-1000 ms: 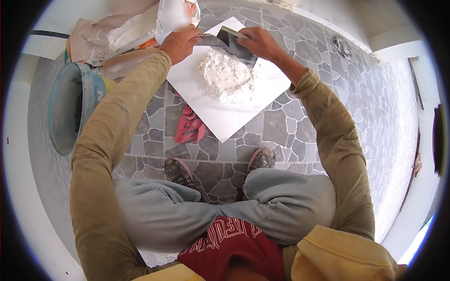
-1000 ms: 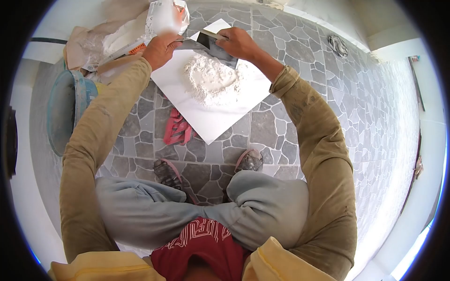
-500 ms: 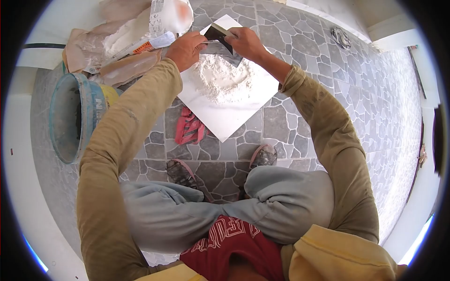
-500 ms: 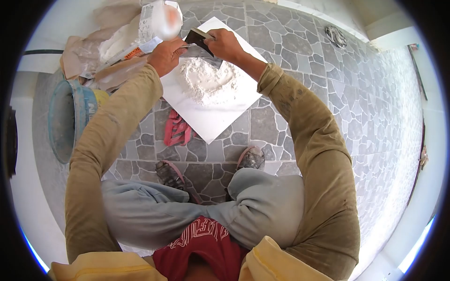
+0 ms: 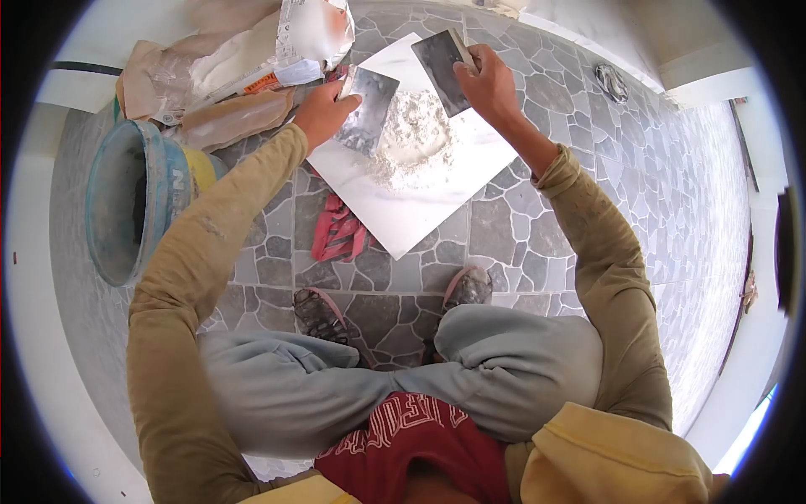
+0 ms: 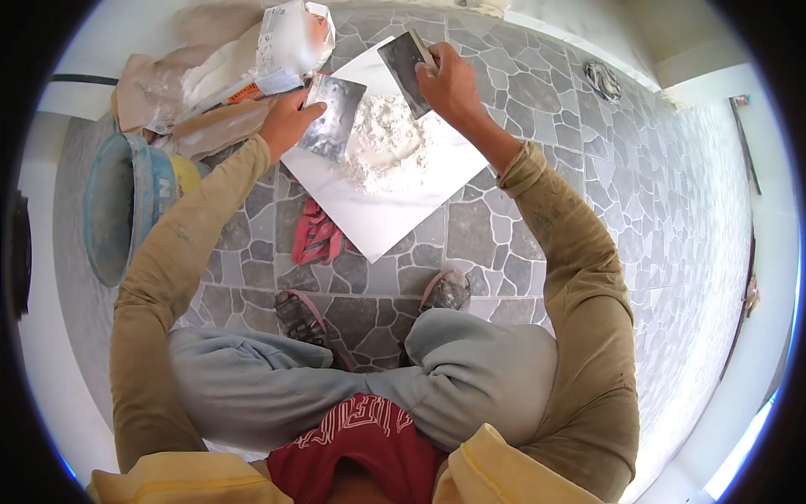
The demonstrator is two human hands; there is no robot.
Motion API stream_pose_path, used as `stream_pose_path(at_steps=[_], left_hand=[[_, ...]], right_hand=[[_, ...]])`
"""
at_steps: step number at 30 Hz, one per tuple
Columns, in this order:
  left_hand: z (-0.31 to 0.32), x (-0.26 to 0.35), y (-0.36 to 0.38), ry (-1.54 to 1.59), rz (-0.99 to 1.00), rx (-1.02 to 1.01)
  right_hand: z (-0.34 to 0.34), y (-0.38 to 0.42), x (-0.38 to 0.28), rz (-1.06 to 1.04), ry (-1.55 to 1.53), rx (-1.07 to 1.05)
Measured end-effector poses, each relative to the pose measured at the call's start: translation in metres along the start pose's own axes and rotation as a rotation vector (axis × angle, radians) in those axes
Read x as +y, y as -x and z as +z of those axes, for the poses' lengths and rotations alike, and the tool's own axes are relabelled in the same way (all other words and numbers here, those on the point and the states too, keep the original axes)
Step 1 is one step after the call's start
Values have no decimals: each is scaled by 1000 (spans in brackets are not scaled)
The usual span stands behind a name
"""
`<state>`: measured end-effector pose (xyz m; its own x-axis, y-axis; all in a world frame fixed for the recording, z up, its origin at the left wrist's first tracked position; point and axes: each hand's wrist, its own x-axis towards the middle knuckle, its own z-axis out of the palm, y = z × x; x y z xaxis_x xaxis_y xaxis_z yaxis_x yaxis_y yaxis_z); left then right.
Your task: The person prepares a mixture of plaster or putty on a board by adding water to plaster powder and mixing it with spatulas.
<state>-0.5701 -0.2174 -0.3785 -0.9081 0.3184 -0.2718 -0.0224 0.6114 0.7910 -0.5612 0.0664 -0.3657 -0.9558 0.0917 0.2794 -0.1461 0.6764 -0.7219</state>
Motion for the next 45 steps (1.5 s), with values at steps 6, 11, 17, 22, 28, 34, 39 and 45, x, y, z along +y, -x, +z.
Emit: stream_pose_path(at_steps=[6,11,17,22,28,34,39,45], left_hand=[[7,4,14,717,-366,10],[-6,-8,21,652,-219,19],[-51,0,27,-231,468,274],[-30,7,20,-351,729,232],[-9,5,17,-357,748,158],[-12,-1,20,-332,735,114],[-21,-30,6,-382,666,125],[-17,-12,25,-467,966,149]], right_hand=[[20,92,-37,-442,-6,-202],[27,67,1,-355,128,-126],[15,66,9,-617,227,-66],[15,63,-5,-723,163,-31],[22,71,-12,-750,159,-75],[16,71,-15,-784,134,-90],[-9,70,-40,-518,15,-158],[-2,61,-42,-236,25,-345]])
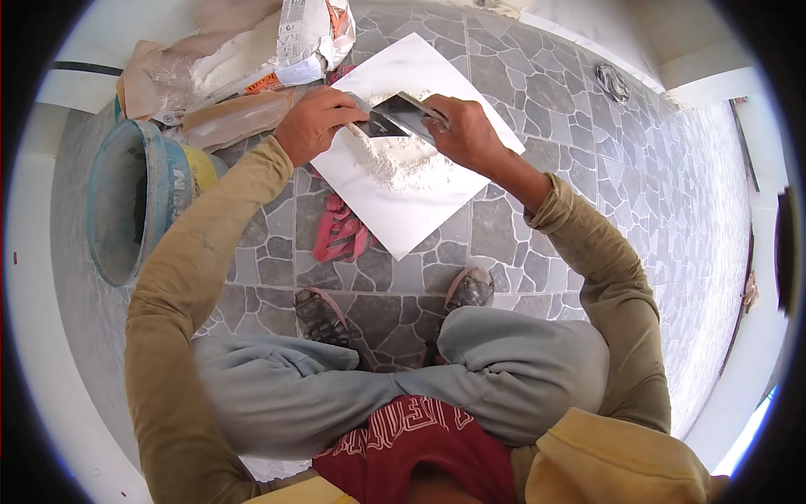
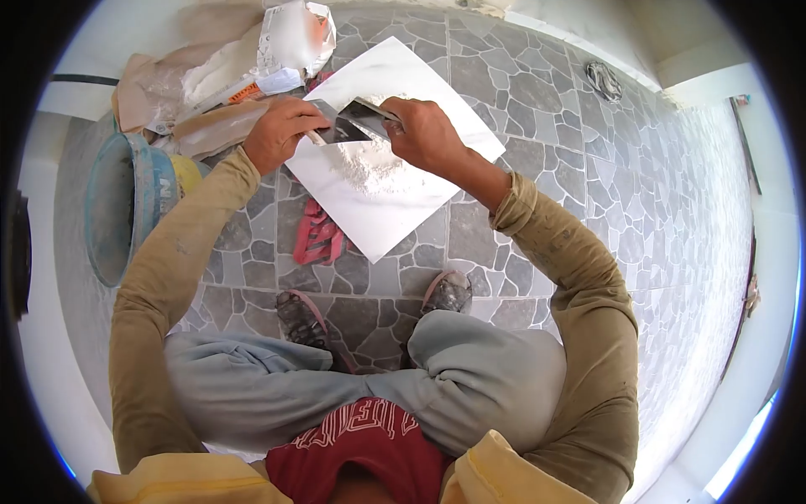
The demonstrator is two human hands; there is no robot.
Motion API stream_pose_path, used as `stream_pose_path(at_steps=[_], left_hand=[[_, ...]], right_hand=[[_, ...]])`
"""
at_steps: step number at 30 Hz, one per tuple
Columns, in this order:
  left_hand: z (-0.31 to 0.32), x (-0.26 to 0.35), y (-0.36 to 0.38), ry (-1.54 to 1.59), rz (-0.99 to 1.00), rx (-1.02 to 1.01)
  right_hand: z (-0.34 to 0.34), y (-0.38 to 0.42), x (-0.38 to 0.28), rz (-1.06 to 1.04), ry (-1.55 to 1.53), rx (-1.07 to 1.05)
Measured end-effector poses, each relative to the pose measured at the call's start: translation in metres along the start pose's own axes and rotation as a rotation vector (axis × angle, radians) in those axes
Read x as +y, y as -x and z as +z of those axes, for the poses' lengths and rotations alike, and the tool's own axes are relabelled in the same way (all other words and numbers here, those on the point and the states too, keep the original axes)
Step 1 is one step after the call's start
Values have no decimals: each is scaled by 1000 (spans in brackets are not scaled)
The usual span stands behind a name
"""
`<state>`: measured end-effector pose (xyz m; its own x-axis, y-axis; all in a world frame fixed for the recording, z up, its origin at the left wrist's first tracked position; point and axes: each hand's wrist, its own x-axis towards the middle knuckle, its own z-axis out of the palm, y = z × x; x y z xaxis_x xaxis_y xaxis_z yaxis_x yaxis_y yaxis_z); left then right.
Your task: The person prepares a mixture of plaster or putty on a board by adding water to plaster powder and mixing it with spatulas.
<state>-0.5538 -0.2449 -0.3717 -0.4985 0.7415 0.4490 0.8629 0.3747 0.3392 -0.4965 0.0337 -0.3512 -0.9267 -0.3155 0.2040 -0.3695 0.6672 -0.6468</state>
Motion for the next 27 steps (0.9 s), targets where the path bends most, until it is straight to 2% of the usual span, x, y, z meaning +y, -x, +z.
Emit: stream_pose_path(at_steps=[2,4,6,7,8,9,10,11,12,14,15,16,18,19,22,24,27], left_hand=[[0,8,-3,63,-25,28],[-5,5,2,110,-60,60],[-13,-6,17,124,-469,41],[-16,-8,23,206,-632,58],[-11,-18,32,207,-642,53],[3,-36,48,372,-823,100],[13,-51,64,534,-1000,152],[17,-60,77,430,-1093,77],[24,-65,88,428,-1094,76],[36,-66,108,486,-1257,83],[37,-61,110,431,-1310,45],[44,-58,109,430,-1317,44],[60,-57,110,201,-1238,62],[68,-62,107,160,-1217,31],[83,-55,84,116,-1136,58],[90,-55,72,130,-1201,1],[94,-52,68,287,-1205,110]], right_hand=[[17,-8,26,-28,48,-22],[17,-14,27,72,18,95],[14,-15,28,-44,5,280],[13,-17,28,-66,-4,261],[12,-17,29,-82,-13,241],[15,-15,35,-78,-19,234],[20,-14,43,-60,68,130],[22,-12,49,-41,157,31],[20,-10,49,-41,155,31],[14,-3,43,98,98,57],[9,0,42,104,97,98],[7,0,49,103,88,98],[6,0,61,148,56,112],[4,-1,63,217,45,93],[9,-2,67,203,53,140],[8,-3,61,216,63,112],[10,-5,54,231,64,85]])
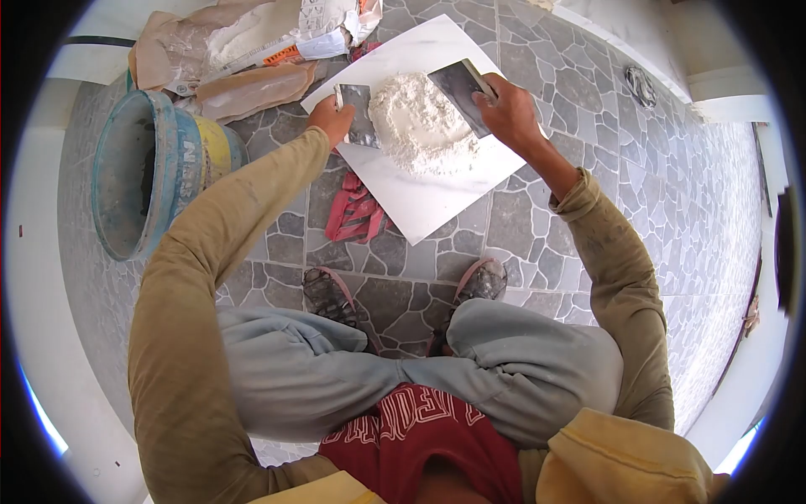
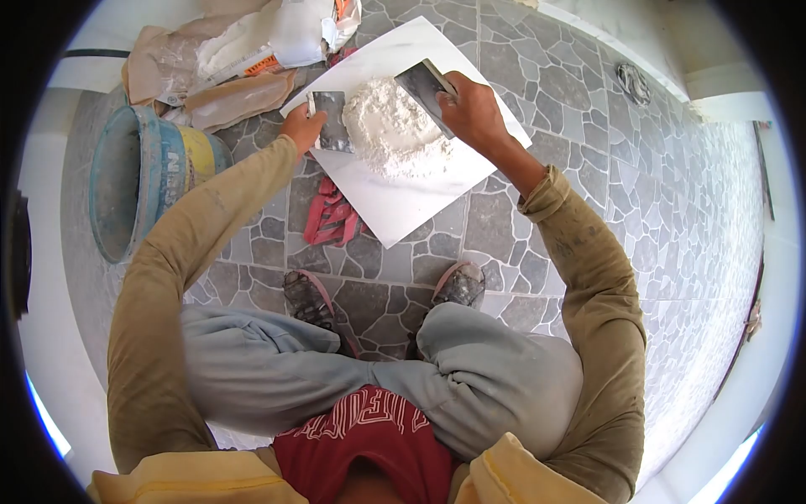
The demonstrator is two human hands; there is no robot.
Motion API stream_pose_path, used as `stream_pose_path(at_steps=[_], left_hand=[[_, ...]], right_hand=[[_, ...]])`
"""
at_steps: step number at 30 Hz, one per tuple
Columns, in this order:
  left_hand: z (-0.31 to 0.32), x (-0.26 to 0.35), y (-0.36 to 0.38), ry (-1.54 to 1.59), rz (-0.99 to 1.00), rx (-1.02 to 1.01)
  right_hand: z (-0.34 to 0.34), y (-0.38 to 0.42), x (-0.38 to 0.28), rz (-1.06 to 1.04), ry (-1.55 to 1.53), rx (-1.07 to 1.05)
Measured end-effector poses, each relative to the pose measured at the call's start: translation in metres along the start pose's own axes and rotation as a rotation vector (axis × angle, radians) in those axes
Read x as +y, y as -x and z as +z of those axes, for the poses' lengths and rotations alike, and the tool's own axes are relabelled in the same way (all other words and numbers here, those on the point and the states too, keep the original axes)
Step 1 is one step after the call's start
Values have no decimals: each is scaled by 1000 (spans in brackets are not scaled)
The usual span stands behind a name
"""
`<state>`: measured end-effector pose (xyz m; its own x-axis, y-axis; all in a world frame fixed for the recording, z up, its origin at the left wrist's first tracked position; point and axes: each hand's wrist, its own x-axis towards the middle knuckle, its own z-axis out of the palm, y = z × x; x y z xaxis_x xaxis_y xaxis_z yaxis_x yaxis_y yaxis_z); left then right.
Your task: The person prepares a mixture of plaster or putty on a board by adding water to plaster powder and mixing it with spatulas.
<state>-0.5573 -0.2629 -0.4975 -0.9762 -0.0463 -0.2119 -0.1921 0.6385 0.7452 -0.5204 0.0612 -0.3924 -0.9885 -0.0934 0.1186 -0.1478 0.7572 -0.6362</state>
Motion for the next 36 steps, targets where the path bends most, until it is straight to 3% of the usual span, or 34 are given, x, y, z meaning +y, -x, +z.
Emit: stream_pose_path(at_steps=[2,6,11,14,21,23,26,31,36], left_hand=[[-5,7,4,113,-62,-77],[-8,21,9,202,9,-83],[-3,65,17,471,-145,-196],[-7,99,38,622,-196,-229],[-41,27,39,429,-261,-186],[-58,11,42,375,-371,-156],[-42,-18,36,374,-391,-192],[2,5,45,394,-367,-229],[5,29,53,508,-404,-192]], right_hand=[[-1,-1,-4,5,-8,4],[-2,-1,-9,43,-22,-20],[11,2,-34,56,-67,-159],[38,5,-41,-8,-106,-101],[28,-14,-13,54,-56,-60],[23,-11,-3,40,-46,-8],[22,-6,6,61,-42,1],[17,-4,-1,74,-42,-3],[21,-5,-5,53,-60,-26]])
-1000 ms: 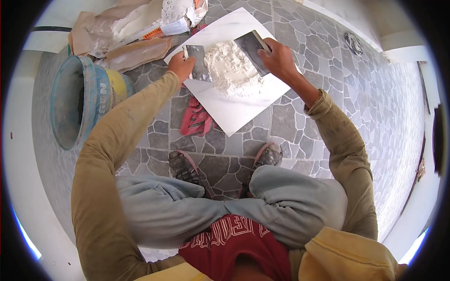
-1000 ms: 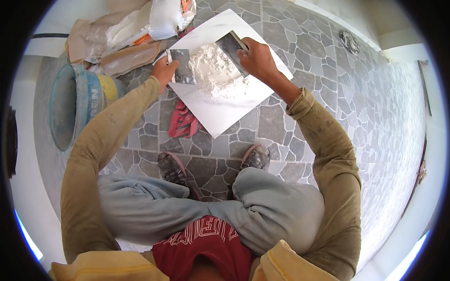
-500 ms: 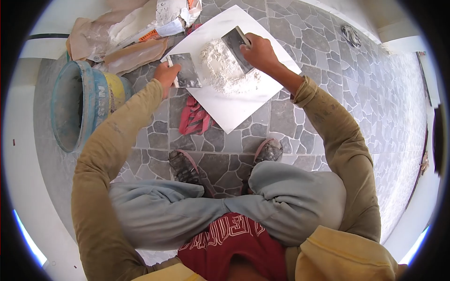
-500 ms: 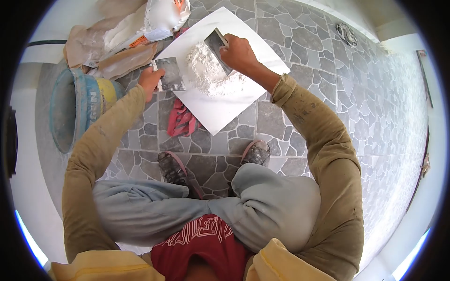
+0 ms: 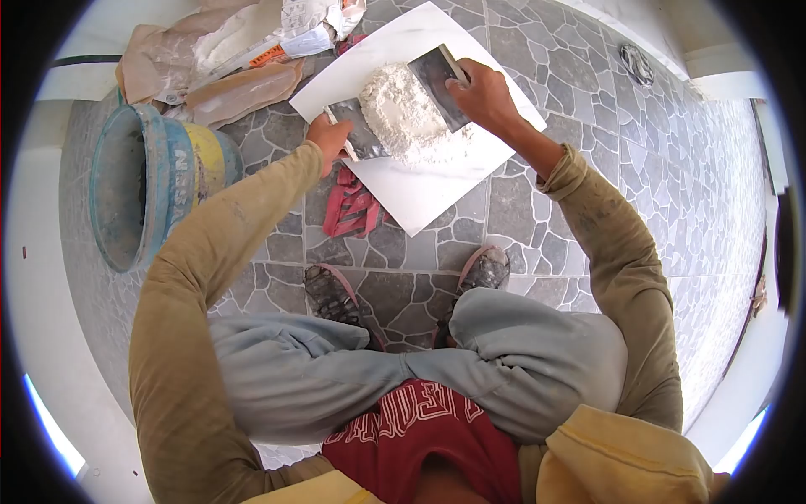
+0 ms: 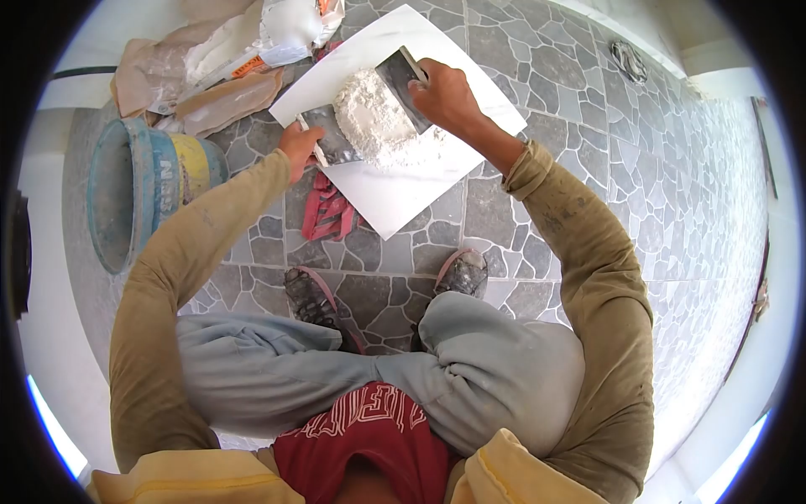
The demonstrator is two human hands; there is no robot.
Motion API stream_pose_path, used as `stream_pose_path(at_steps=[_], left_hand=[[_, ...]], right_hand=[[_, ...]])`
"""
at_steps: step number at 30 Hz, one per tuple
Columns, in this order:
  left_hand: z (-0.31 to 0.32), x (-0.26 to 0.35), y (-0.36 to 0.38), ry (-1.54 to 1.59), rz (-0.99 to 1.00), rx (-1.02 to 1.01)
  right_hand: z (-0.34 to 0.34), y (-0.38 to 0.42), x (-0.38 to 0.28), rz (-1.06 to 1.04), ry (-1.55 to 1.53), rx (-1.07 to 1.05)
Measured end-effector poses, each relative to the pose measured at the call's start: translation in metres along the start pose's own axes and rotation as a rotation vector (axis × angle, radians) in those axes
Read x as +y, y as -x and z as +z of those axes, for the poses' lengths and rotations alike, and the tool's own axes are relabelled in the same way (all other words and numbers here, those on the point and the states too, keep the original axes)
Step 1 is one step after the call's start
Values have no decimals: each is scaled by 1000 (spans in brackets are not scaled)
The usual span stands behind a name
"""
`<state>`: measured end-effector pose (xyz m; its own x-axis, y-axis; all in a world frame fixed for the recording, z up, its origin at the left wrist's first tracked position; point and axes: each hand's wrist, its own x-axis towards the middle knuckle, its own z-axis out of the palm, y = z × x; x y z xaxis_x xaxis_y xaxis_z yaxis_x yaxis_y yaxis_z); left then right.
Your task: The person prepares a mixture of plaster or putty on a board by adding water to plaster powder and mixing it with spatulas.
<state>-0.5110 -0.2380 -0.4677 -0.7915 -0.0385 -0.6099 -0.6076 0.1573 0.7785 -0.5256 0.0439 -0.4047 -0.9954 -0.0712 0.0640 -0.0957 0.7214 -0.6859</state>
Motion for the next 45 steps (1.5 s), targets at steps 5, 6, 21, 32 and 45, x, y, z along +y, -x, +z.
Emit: stream_pose_path(at_steps=[5,6,21,32,45], left_hand=[[3,17,2,31,39,-25],[6,26,8,73,38,-52],[-30,-8,51,97,-116,6],[68,-70,55,476,-99,120],[69,-34,57,698,71,52]], right_hand=[[-1,4,-6,-20,-10,-33],[-1,5,-14,4,-39,-66],[1,-38,3,-33,1,-48],[-11,-40,-3,-52,-120,26],[-28,-8,-6,-234,120,-294]])
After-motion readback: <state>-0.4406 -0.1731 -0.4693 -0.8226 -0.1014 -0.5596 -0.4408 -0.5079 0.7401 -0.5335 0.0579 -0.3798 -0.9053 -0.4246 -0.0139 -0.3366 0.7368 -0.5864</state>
